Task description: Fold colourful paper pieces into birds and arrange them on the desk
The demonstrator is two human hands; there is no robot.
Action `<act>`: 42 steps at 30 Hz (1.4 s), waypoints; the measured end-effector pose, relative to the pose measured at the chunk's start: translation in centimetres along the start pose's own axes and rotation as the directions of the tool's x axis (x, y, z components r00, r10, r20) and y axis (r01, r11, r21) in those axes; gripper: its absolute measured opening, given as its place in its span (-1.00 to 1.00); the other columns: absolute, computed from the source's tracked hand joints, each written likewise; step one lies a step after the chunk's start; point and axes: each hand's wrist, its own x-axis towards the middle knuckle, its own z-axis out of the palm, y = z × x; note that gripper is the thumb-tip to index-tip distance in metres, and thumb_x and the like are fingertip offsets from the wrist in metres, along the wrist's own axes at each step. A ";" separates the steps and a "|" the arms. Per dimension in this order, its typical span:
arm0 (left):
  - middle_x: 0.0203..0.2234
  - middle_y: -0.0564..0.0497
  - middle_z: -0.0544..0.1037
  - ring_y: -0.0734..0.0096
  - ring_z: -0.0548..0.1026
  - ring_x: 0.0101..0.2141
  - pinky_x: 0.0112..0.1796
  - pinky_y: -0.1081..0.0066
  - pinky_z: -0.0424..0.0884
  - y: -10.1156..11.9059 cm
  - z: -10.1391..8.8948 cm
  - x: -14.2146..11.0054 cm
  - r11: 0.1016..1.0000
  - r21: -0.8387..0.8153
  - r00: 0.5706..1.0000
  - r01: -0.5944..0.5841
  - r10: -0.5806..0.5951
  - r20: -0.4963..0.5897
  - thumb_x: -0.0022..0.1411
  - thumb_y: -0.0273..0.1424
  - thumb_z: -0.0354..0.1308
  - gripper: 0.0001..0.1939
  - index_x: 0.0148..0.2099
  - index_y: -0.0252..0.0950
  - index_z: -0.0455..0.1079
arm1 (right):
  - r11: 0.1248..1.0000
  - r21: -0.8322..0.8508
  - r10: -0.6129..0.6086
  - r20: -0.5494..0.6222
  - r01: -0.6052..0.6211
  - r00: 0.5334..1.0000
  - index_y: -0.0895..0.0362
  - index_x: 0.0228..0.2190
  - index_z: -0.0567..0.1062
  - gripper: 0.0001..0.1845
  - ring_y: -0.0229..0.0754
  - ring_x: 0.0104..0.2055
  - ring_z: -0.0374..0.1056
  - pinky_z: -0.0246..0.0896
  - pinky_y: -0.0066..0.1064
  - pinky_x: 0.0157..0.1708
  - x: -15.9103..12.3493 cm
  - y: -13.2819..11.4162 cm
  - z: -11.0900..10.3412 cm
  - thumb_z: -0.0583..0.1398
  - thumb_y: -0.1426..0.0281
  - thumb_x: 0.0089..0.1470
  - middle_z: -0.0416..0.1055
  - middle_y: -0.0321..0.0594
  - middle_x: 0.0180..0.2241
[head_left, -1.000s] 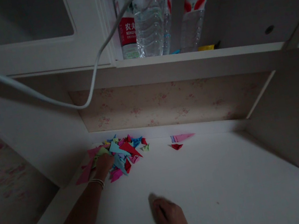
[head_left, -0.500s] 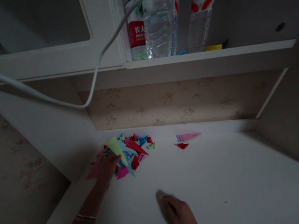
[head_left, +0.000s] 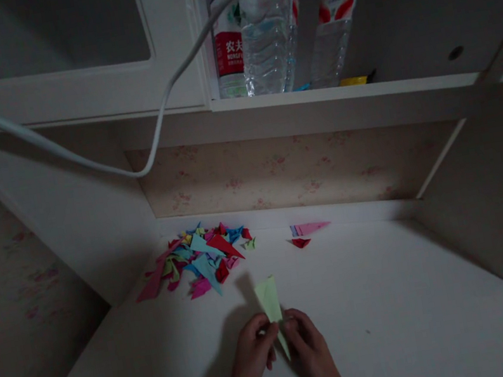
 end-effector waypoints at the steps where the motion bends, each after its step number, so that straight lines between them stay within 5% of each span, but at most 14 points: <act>1: -0.60 0.12 0.35 0.64 0.23 -0.73 -0.74 0.59 0.07 -0.3 0.2 0.1 1.000 0.003 1.000 0.002 -0.002 -0.014 0.11 -0.10 0.13 -0.63 -0.30 -0.35 0.35 | 1.000 0.000 0.011 0.029 -0.011 1.000 0.14 -0.09 0.39 -0.54 -0.25 -0.47 0.30 0.23 -0.47 -0.47 0.0 -0.1 0.1 0.17 0.10 0.08 0.40 -0.28 -0.46; 8: -0.67 0.14 0.30 0.60 0.21 -0.69 -0.66 0.55 0.12 -0.6 -0.5 0.3 0.999 -0.035 0.997 -0.009 0.006 -0.078 0.09 -0.06 0.16 -0.56 -0.25 -0.39 0.40 | 0.960 -0.253 -0.065 0.210 0.118 0.976 0.10 0.09 0.29 -0.44 -0.25 -0.44 0.30 0.26 -0.46 -0.44 -0.4 -0.7 0.3 0.19 0.21 0.07 0.41 -0.24 -0.35; 13: -0.61 0.11 0.32 0.61 0.19 -0.65 -0.63 0.55 0.09 0.1 -0.6 -0.6 0.998 -0.045 0.999 -0.033 0.032 -0.013 0.12 -0.06 0.14 -0.55 -0.23 -0.40 0.45 | 0.917 -0.313 -0.163 0.270 0.247 0.949 0.04 0.05 0.38 -0.49 -0.13 -0.15 0.34 0.27 -0.37 -0.12 -0.3 -1.8 0.6 0.21 0.23 0.04 0.43 -0.15 -0.16; 18: -0.68 0.16 0.26 0.60 0.18 -0.66 -0.63 0.55 0.08 -0.1 -0.6 -0.6 0.994 -0.103 0.996 -0.035 0.026 -0.087 0.12 -0.06 0.14 -0.55 -0.16 -0.36 0.42 | 0.983 -0.176 -0.021 0.172 0.051 0.985 0.14 -0.19 0.53 -0.57 -0.16 -0.30 0.32 0.25 -0.43 -0.28 0.0 -2.4 0.3 0.04 0.11 0.18 0.45 -0.17 -0.35; 22: -0.49 0.11 0.38 0.59 0.29 -0.58 -0.57 0.55 0.18 -0.6 -0.9 -0.1 0.942 -0.331 0.979 -0.058 -0.010 -0.201 0.13 -0.13 0.18 -0.61 -0.08 -0.26 0.33 | 0.991 -0.057 0.127 0.112 -0.121 0.986 0.21 -0.40 0.52 -0.56 -0.29 -0.52 0.14 0.04 -0.50 -0.55 0.1 -1.0 -0.2 0.12 0.06 0.10 0.28 -0.29 -0.57; 28: -0.48 0.10 0.36 0.63 0.25 -0.58 -0.54 0.55 0.19 -1.0 -1.3 0.2 0.902 -0.425 0.981 -0.070 -0.015 -0.193 0.15 -0.20 0.18 -0.73 -0.31 -0.32 0.36 | 0.990 -0.025 0.141 0.113 -0.139 0.984 0.22 -0.46 0.49 -0.58 -0.32 -0.56 0.06 -0.07 -0.50 -0.58 0.1 0.2 -0.5 0.16 0.08 0.07 0.18 -0.34 -0.62; 35: -0.49 0.10 0.37 0.65 0.22 -0.63 -0.62 0.55 0.14 -1.1 -1.4 0.5 0.855 -0.513 0.981 -0.076 -0.026 -0.190 0.14 -0.17 0.18 -0.71 -0.33 -0.32 0.35 | 0.989 -0.025 0.146 0.109 -0.144 0.983 0.20 -0.46 0.50 -0.57 -0.31 -0.55 0.05 -0.07 -0.49 -0.57 0.0 0.0 -0.4 0.16 0.06 0.05 0.19 -0.34 -0.62; 42: -0.50 0.08 0.41 0.59 0.31 -0.55 -0.55 0.54 0.23 -0.2 -1.6 0.1 0.733 -0.680 0.974 0.003 -0.156 -0.165 0.07 -0.24 0.27 -0.74 -0.33 -0.31 0.36 | 0.991 -0.062 0.126 0.124 -0.119 0.984 0.20 -0.44 0.54 -0.59 -0.31 -0.56 0.07 -0.06 -0.50 -0.59 0.1 -0.5 -0.4 0.18 0.08 0.03 0.24 -0.31 -0.62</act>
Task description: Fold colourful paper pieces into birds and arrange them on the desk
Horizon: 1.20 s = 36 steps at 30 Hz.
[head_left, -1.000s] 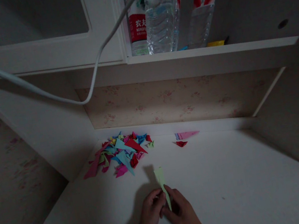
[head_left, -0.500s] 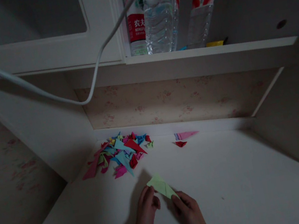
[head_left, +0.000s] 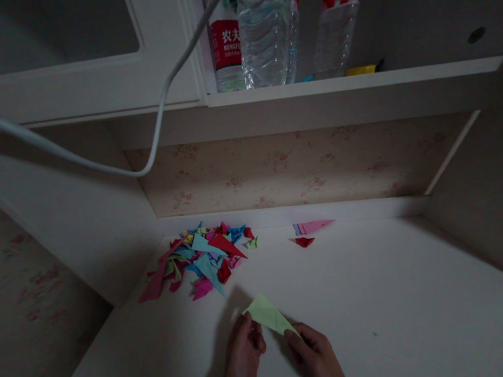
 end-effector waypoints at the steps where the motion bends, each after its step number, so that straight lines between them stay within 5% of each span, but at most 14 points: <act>1: -0.50 0.08 0.41 0.58 0.33 -0.53 -0.54 0.55 0.23 0.0 0.0 0.0 1.000 -0.010 1.000 0.002 -0.002 -0.010 0.05 -0.27 0.30 -0.76 -0.34 -0.31 0.37 | 1.000 -0.001 -0.003 0.000 0.003 1.000 0.20 -0.45 0.54 -0.59 -0.31 -0.56 0.07 -0.06 -0.50 -0.59 0.0 0.0 0.0 0.19 0.08 0.03 0.24 -0.31 -0.63; 12: -0.52 0.04 0.46 0.61 0.30 -0.57 -0.53 0.52 0.20 0.3 0.4 -0.5 0.994 0.109 0.999 -0.031 0.027 0.037 -0.01 -0.33 0.33 -0.81 -0.43 -0.37 0.47 | 0.907 0.420 0.083 -0.159 -0.008 0.984 0.17 -0.25 0.47 -0.61 -0.29 -0.55 0.18 0.05 -0.50 -0.56 0.7 -0.2 -0.2 0.31 0.19 -0.07 0.33 -0.32 -0.62; 21: -0.61 0.03 0.44 0.54 0.32 -0.57 -0.50 0.49 0.17 0.3 0.4 -0.9 0.961 0.273 0.996 -0.052 0.031 0.080 0.00 -0.26 0.31 -0.75 -0.42 -0.39 0.51 | 0.868 0.496 0.120 -0.174 -0.018 0.978 0.16 -0.20 0.42 -0.51 -0.30 -0.59 0.18 0.03 -0.51 -0.58 0.7 -0.4 -0.2 0.36 0.18 -0.14 0.33 -0.35 -0.65; 26: -0.62 0.02 0.43 0.50 0.34 -0.56 -0.50 0.48 0.18 0.1 0.2 -0.8 0.949 0.311 0.995 -0.046 0.015 0.100 -0.01 -0.25 0.32 -0.73 -0.44 -0.41 0.51 | 0.917 0.396 0.101 -0.152 -0.033 0.983 0.17 -0.19 0.45 -0.48 -0.30 -0.62 0.14 0.00 -0.51 -0.60 0.6 -0.6 -0.2 0.31 0.09 -0.11 0.32 -0.36 -0.67; 28: -0.64 0.02 0.42 0.50 0.34 -0.56 -0.50 0.48 0.18 0.1 0.2 -0.8 0.947 0.319 0.994 -0.048 0.013 0.109 -0.01 -0.25 0.32 -0.72 -0.44 -0.42 0.51 | 0.966 0.256 0.065 -0.128 -0.030 0.990 0.22 -0.41 0.52 -0.57 -0.30 -0.60 0.15 0.03 -0.49 -0.56 0.5 -0.6 -0.2 0.26 0.06 -0.05 0.31 -0.31 -0.68; 31: -0.64 0.01 0.43 0.48 0.36 -0.55 -0.49 0.48 0.20 0.2 0.3 -0.9 0.942 0.332 0.994 -0.047 0.010 0.112 0.00 -0.24 0.31 -0.71 -0.42 -0.43 0.52 | 0.996 0.048 0.079 -0.071 -0.075 0.994 0.22 -0.72 0.44 -0.42 -0.31 -0.60 0.13 0.00 -0.48 -0.56 0.3 -0.2 -0.1 0.17 0.00 0.02 0.28 -0.26 -0.70; 36: -0.61 0.00 0.45 0.47 0.37 -0.55 -0.49 0.47 0.21 0.4 0.6 -1.1 0.942 0.333 0.993 -0.039 -0.002 0.122 -0.01 -0.24 0.32 -0.71 -0.43 -0.43 0.51 | 0.996 -0.033 0.080 -0.036 -0.081 0.996 0.21 -0.67 0.50 -0.40 -0.30 -0.60 0.18 0.02 -0.48 -0.53 0.0 -0.1 0.1 0.10 -0.02 0.08 0.32 -0.27 -0.70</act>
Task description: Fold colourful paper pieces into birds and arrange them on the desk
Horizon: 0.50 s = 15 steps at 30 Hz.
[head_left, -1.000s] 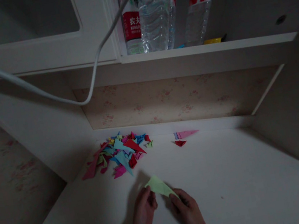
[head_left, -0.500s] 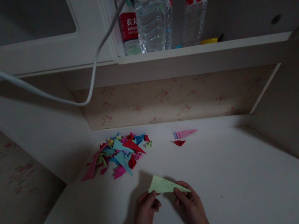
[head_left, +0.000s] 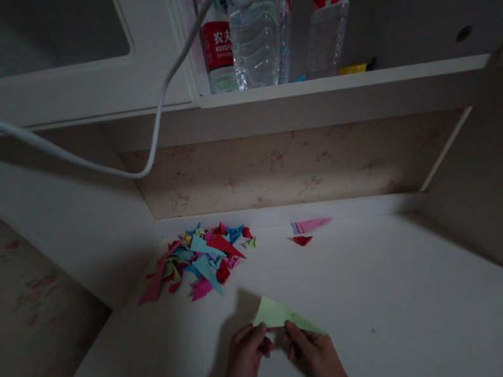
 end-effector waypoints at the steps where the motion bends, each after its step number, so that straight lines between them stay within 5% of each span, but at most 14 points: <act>1: -0.60 -0.01 0.46 0.47 0.37 -0.54 -0.49 0.47 0.22 0.0 0.0 0.0 1.000 -0.007 1.000 0.000 0.000 0.003 -0.01 -0.24 0.32 -0.71 -0.43 -0.42 0.50 | 1.000 0.002 -0.007 0.002 0.007 1.000 0.21 -0.66 0.51 -0.41 -0.29 -0.59 0.20 0.03 -0.48 -0.52 0.0 -0.1 0.0 0.10 -0.01 0.08 0.33 -0.27 -0.69; 15: -0.64 -0.01 0.44 0.45 0.35 -0.55 -0.49 0.46 0.20 -0.1 0.1 0.0 1.000 0.020 1.000 0.004 -0.004 0.011 -0.02 -0.21 0.31 -0.69 -0.43 -0.42 0.52 | 0.999 0.054 0.005 0.008 -0.006 1.000 0.21 -0.64 0.48 -0.41 -0.29 -0.60 0.17 0.01 -0.48 -0.55 0.0 0.2 0.0 0.10 -0.05 0.05 0.28 -0.29 -0.70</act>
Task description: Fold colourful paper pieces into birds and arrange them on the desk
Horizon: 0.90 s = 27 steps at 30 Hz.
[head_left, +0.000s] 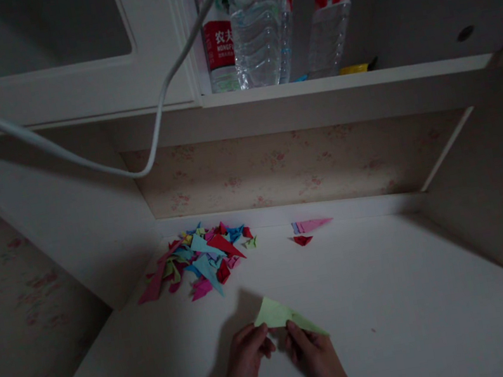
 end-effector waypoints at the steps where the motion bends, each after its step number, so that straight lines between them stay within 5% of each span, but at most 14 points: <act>1: -0.63 -0.01 0.44 0.45 0.36 -0.55 -0.48 0.46 0.20 -0.1 0.0 0.0 1.000 0.000 1.000 -0.006 0.006 0.006 -0.01 -0.22 0.30 -0.69 -0.43 -0.42 0.52 | 1.000 0.002 -0.001 0.001 0.001 1.000 0.21 -0.64 0.48 -0.41 -0.29 -0.60 0.17 0.01 -0.48 -0.55 0.0 0.0 0.0 0.10 -0.05 0.05 0.28 -0.29 -0.70; 27: -0.58 -0.02 0.46 0.48 0.30 -0.53 -0.45 0.47 0.20 -1.0 -0.5 0.3 0.998 0.051 1.000 -0.021 0.020 0.014 0.07 -0.21 0.25 -0.70 -0.38 -0.41 0.51 | 0.999 -0.034 0.011 -0.016 -0.011 1.000 0.21 -0.65 0.45 -0.41 -0.31 -0.59 0.12 -0.03 -0.48 -0.56 -0.1 0.2 0.0 0.10 -0.04 0.06 0.23 -0.31 -0.69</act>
